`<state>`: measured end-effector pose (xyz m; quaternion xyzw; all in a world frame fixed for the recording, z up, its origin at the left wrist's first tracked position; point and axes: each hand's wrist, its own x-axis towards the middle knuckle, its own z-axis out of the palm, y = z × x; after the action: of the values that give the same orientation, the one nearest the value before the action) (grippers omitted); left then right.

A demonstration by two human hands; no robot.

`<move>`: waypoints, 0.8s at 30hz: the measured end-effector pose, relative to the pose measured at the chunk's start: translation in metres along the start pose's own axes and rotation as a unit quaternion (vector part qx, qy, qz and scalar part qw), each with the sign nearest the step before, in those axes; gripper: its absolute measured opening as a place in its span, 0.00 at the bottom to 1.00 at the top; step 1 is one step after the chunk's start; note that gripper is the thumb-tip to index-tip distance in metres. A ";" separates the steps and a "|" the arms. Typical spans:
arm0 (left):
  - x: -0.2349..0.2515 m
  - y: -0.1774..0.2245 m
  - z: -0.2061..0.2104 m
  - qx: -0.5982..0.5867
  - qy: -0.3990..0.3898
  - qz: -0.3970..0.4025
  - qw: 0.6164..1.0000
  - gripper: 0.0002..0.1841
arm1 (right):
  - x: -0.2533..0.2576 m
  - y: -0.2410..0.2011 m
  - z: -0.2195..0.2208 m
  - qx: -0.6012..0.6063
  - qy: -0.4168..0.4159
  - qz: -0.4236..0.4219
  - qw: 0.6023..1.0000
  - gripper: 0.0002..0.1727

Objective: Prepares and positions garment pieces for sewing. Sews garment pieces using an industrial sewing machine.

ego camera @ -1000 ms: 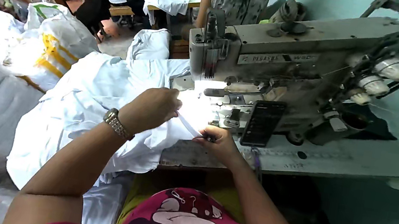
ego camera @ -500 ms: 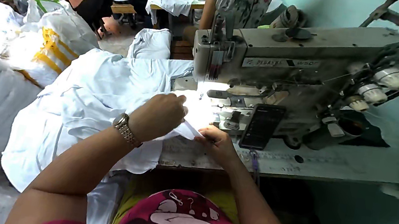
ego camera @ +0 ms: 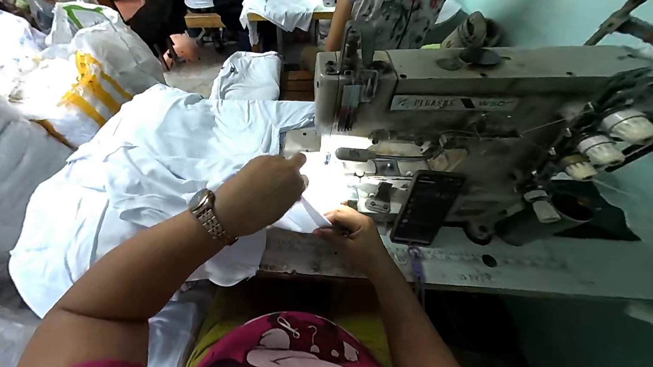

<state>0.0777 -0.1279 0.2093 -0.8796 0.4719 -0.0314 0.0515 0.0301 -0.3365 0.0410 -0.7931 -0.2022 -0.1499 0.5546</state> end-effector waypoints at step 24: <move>0.003 0.006 0.011 -0.070 0.106 0.103 0.987 0.22 | -0.007 -0.008 -0.003 0.031 0.029 0.005 0.999 0.12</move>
<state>0.0759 -0.1331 0.1975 -0.8194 0.5639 -0.0856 -0.0575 0.0200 -0.3376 0.0453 -0.7716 -0.1862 -0.1637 0.5858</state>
